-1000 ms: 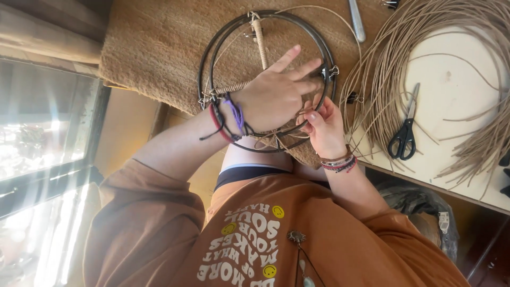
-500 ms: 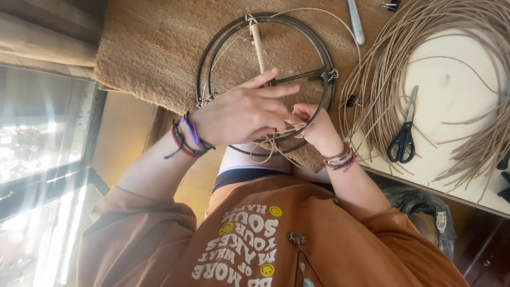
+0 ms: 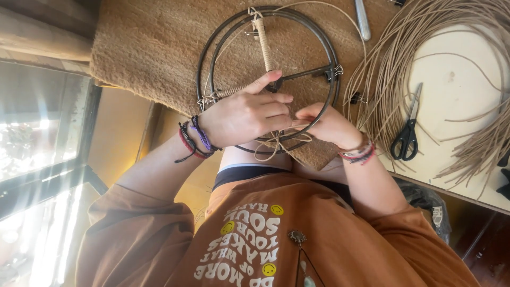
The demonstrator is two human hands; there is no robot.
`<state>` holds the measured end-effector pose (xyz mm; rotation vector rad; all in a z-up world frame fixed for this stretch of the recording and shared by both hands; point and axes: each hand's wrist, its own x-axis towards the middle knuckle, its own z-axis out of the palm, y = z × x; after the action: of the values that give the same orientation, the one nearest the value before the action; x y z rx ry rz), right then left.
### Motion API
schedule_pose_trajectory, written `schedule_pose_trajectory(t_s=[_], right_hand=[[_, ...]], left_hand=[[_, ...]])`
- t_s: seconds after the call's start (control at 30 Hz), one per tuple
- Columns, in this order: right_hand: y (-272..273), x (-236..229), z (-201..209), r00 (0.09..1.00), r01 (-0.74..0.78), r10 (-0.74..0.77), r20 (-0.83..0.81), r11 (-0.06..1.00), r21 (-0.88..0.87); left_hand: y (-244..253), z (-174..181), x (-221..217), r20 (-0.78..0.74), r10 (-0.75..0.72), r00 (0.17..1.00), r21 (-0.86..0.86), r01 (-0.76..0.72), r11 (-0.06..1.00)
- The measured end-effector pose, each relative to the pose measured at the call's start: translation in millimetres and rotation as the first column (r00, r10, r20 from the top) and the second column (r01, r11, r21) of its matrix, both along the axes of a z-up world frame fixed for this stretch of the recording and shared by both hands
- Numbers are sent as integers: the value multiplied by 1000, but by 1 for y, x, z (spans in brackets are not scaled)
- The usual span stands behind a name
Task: Weaving rope onto a circular metal frame to create a patterned surface.
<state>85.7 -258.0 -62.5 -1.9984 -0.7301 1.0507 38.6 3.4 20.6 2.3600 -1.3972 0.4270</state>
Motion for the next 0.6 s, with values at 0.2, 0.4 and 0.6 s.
schedule_pose_trajectory(t_s=[0.2,0.4,0.6], right_hand=[[-22,-22,-10,720,684,-505,-476,634,361],[-6,-20,-29,723,690,-279,-632,315,651],[-23,-10,-38,577,783,-38,-816,312,539]], left_hand=[[-4,26,3,-347,-32,937,-169,-29,985],[-54,-43,-7,-153,371,916,-38,-381,924],[-35,-19,-7,-398,135,908,-328,-278,903]])
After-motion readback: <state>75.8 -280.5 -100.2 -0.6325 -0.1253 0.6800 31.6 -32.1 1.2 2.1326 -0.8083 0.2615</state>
